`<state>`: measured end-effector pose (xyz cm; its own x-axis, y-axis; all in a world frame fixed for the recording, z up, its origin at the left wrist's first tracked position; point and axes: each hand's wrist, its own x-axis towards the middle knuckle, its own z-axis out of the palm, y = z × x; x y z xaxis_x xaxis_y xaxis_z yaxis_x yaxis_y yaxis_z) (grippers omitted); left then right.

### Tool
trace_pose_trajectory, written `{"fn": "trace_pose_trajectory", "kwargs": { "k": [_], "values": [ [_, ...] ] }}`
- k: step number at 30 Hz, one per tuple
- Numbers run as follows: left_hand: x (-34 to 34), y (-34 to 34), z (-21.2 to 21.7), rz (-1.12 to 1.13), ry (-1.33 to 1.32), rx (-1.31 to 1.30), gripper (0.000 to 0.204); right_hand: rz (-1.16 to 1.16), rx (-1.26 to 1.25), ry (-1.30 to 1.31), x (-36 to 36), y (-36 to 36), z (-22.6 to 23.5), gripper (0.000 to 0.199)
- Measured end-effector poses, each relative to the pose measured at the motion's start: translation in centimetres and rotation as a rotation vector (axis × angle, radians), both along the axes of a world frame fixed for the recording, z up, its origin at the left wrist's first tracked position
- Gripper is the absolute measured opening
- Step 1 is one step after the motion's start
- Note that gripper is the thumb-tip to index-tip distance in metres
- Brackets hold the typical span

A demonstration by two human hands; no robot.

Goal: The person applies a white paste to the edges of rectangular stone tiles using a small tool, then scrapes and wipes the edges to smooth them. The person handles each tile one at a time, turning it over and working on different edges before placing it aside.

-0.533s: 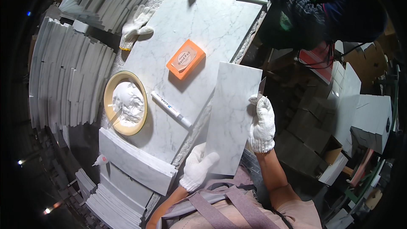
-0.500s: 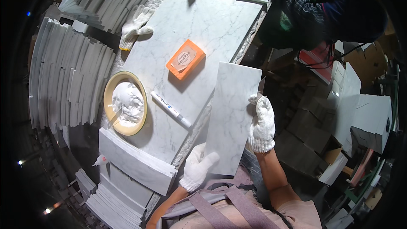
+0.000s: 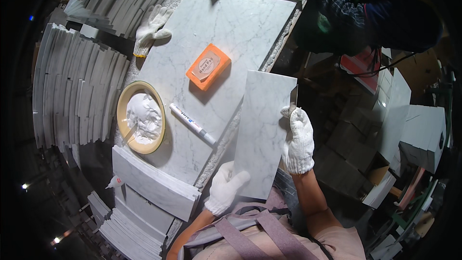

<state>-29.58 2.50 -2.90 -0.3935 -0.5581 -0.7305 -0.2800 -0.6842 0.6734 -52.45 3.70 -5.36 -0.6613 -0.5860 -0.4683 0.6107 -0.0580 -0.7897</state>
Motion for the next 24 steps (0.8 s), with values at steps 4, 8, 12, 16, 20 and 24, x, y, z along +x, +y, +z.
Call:
{"fn": "trace_pose_trajectory", "kwargs": {
  "k": [4, 8, 12, 16, 20, 24],
  "values": [
    [-0.3, 0.1, 0.3, -0.057, -0.038, -0.058, 0.05, -0.014, -0.064, 0.012, 0.0, 0.4, -0.4, 0.023],
    [-1.0, -0.1, 2.7, -0.168, -0.174, -0.231, 0.052, -0.037, -0.117, -0.052, 0.0, 0.3, -1.6, 0.028],
    [-2.3, -0.5, 6.6, -0.511, -0.269, -0.736, 0.037, -0.199, -0.391, -0.518, 0.3, -1.1, -1.7, 0.034],
    [-5.0, -0.5, 8.3, -0.667, -0.39, -1.26, 0.011, -0.332, -0.464, -0.815, 0.5, -1.8, 0.0, 0.036],
    [-6.2, 0.2, 7.4, -0.662, -0.395, -1.173, 0.023, -0.016, -0.899, -0.887, 0.8, -5.0, -1.3, 0.03],
    [-5.2, 1.4, 5.9, -0.854, -0.478, -1.327, 0.016, 0.05, -0.979, -0.884, 1.2, -5.2, -3.8, 0.024]
  ]
}}
